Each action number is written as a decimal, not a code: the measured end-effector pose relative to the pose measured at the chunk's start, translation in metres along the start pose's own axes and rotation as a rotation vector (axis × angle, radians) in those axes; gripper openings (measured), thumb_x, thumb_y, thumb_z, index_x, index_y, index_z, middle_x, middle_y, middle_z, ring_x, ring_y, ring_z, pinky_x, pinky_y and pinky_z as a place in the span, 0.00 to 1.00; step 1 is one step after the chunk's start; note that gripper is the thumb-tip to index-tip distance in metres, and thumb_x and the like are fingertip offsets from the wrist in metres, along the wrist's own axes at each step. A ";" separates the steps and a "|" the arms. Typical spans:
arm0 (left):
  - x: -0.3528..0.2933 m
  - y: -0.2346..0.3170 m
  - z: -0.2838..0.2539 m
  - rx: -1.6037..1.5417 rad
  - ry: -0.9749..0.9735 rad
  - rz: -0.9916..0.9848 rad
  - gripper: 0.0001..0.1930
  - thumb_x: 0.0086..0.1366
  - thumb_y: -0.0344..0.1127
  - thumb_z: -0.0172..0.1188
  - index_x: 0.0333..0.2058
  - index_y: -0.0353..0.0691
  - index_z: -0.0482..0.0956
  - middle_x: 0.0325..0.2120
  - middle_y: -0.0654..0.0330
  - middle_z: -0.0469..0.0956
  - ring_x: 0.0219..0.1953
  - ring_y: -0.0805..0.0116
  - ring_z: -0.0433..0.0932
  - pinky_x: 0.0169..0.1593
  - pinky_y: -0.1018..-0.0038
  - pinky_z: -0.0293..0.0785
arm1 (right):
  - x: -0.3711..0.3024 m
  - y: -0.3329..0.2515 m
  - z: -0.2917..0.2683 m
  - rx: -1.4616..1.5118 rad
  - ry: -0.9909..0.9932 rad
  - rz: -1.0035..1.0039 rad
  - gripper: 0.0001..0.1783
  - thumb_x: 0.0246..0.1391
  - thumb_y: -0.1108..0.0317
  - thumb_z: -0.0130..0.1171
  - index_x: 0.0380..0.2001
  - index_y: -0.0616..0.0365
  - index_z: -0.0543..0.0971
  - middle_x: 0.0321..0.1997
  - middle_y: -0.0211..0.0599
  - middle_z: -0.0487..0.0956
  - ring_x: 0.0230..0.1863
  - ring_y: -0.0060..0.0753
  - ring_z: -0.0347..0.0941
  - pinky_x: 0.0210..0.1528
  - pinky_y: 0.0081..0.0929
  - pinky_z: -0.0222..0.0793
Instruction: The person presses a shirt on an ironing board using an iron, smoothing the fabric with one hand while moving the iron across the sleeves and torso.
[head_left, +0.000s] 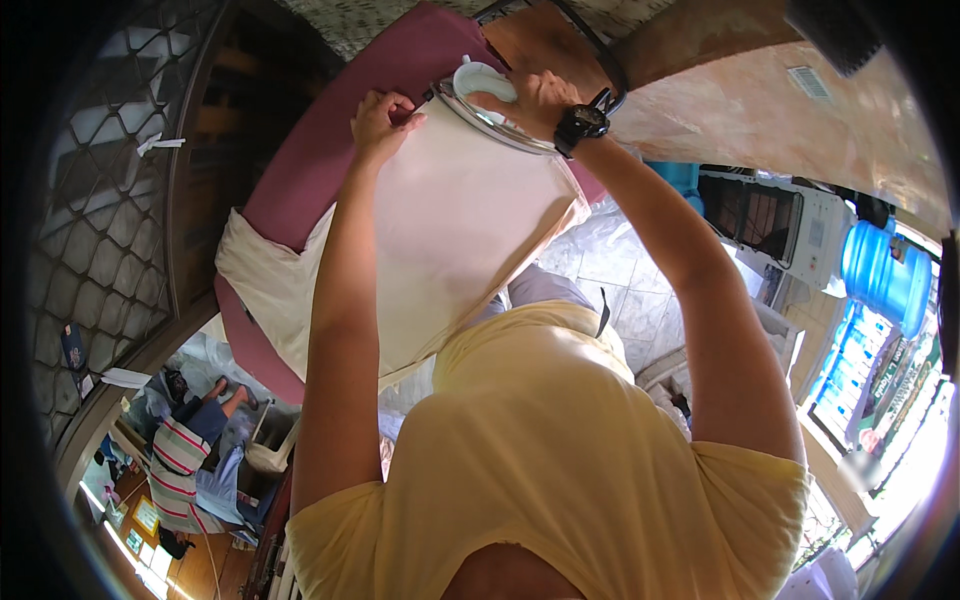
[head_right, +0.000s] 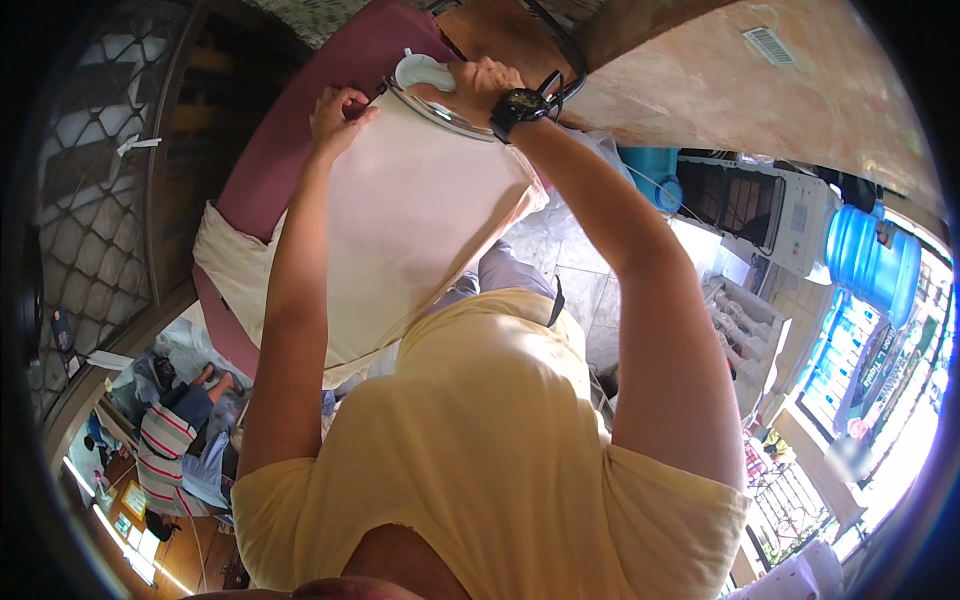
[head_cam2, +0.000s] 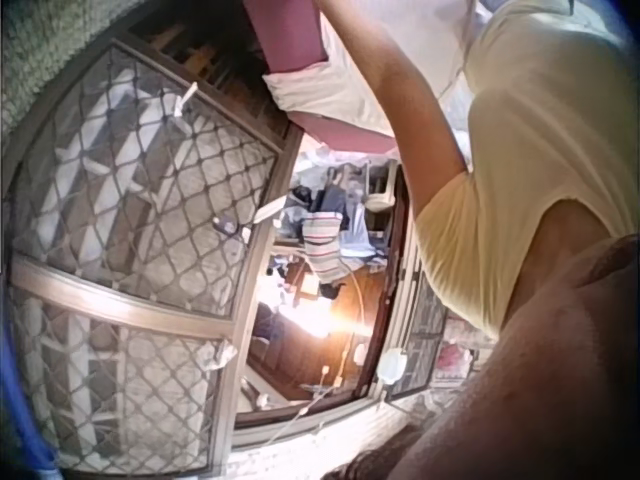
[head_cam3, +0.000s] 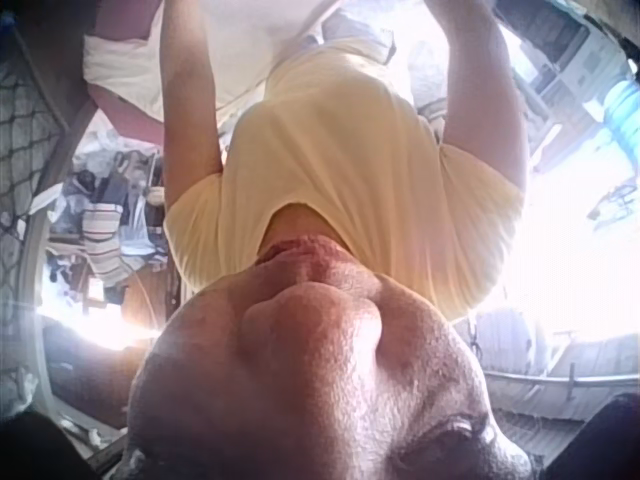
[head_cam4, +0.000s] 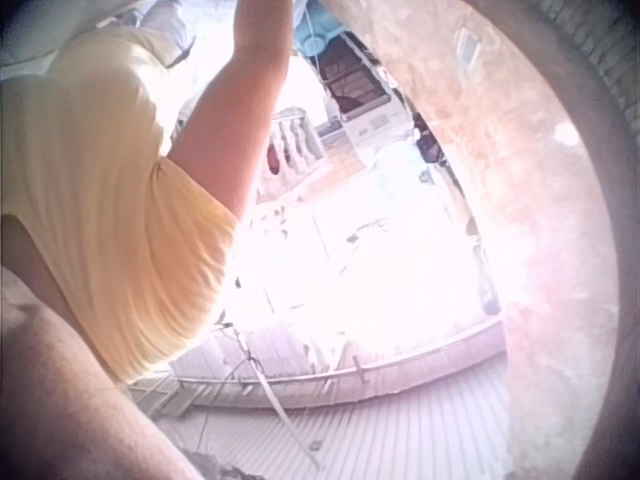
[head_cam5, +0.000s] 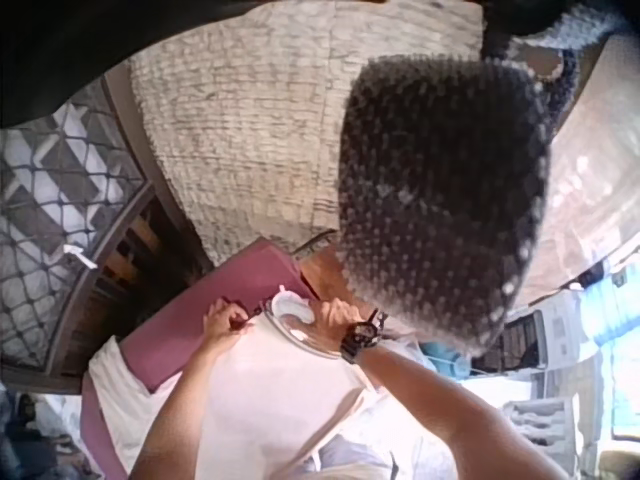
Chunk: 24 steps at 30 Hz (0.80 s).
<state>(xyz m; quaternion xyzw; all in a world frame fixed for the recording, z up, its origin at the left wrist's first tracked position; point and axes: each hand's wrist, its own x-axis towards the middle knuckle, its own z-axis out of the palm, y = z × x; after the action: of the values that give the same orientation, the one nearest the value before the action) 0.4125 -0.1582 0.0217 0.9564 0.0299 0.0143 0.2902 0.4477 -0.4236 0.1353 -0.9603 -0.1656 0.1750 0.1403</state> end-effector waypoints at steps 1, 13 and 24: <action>0.000 -0.001 -0.002 0.007 -0.024 -0.014 0.16 0.48 0.51 0.73 0.33 0.56 0.80 0.37 0.69 0.71 0.45 0.68 0.72 0.51 0.61 0.65 | -0.005 0.005 -0.005 -0.037 -0.084 0.014 0.48 0.45 0.17 0.42 0.49 0.46 0.82 0.35 0.52 0.82 0.44 0.48 0.80 0.48 0.46 0.74; 0.018 -0.028 -0.014 -0.575 -0.273 0.009 0.16 0.71 0.47 0.52 0.49 0.45 0.78 0.43 0.61 0.79 0.45 0.70 0.76 0.52 0.72 0.71 | -0.069 -0.054 0.056 -0.280 -0.285 -0.934 0.18 0.54 0.54 0.57 0.49 0.36 0.78 0.31 0.34 0.81 0.38 0.43 0.80 0.36 0.43 0.75; 0.016 -0.029 -0.029 -0.561 -0.084 -0.038 0.12 0.68 0.37 0.58 0.46 0.39 0.79 0.41 0.59 0.82 0.41 0.70 0.80 0.47 0.73 0.76 | -0.094 -0.053 0.073 -0.150 -0.210 -0.651 0.08 0.44 0.59 0.59 0.25 0.49 0.81 0.24 0.40 0.81 0.31 0.48 0.80 0.30 0.49 0.74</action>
<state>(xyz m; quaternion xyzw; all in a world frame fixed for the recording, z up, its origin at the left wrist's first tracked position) 0.4255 -0.1174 0.0299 0.8378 0.0305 -0.0232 0.5446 0.3224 -0.3942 0.1140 -0.8415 -0.4892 0.2060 0.1001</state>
